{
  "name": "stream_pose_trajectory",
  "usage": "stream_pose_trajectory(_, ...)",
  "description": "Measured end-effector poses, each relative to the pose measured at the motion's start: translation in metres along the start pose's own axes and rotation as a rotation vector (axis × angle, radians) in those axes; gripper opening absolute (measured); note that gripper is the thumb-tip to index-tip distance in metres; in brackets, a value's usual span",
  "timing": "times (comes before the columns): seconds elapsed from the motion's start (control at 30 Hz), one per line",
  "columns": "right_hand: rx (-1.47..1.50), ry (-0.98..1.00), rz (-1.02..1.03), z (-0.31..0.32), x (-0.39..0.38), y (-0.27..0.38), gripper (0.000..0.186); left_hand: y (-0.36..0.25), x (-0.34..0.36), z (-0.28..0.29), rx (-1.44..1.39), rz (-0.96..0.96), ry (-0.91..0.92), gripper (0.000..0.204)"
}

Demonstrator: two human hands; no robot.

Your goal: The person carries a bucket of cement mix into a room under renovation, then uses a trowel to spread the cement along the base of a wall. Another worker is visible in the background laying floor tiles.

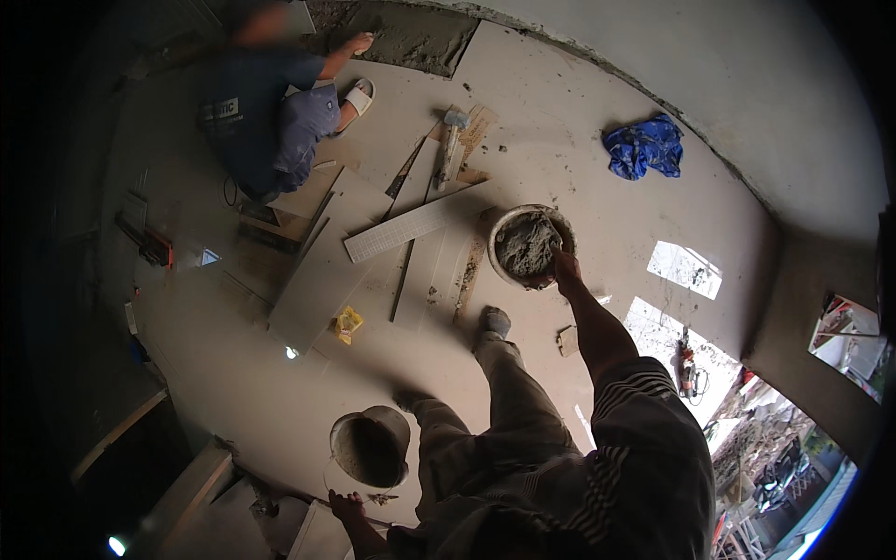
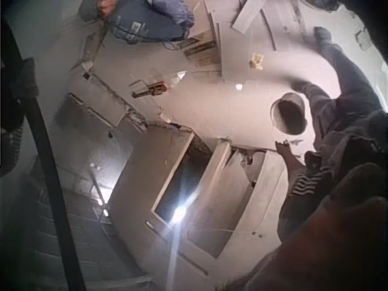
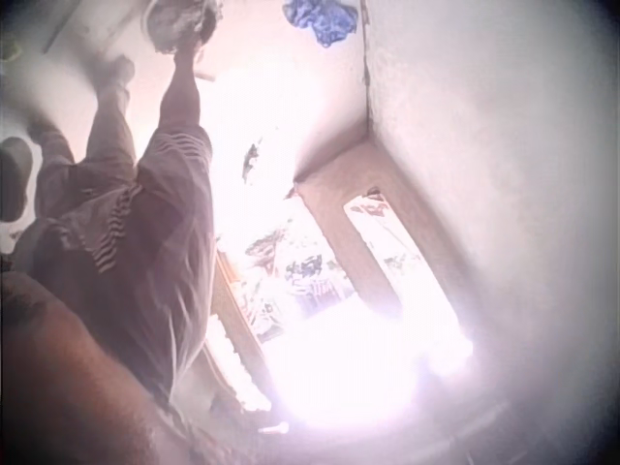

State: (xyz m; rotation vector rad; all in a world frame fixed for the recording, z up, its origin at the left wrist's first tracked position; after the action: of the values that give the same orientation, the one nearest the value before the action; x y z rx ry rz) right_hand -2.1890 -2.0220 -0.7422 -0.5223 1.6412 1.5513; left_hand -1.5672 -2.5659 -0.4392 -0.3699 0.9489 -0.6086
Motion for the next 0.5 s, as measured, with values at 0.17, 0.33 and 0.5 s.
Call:
stream_pose_trajectory(0.17, 0.005, -0.124, 0.056, -0.007, -0.034, -0.006, 0.035, 0.000, -0.002, 0.026, -0.055, 0.082, -0.018, 0.038)
stream_pose_trajectory(0.33, 0.189, -0.052, 0.105, -0.006, -0.090, -0.004, 0.038, 0.011, 0.018, 0.097, -0.204, 0.147, -0.120, 0.041)
stream_pose_trajectory(0.5, 0.260, -0.113, -0.017, 0.017, -0.174, -0.006, 0.029, 0.040, 0.069, 0.136, -0.483, 0.253, -0.102, 0.048)
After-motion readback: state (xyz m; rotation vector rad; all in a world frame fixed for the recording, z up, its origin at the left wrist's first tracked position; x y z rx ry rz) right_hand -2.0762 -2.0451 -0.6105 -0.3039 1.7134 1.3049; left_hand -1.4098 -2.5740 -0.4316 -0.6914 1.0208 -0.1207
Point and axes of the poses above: each hand's wrist, its own x-axis towards the middle knuckle, its own z-axis out of the back of the hand, y = z × x, the point moved 6 cm from there along x, towards the middle knuckle, and after that the axes turned 13 degrees about x, right-handed, at the moved point
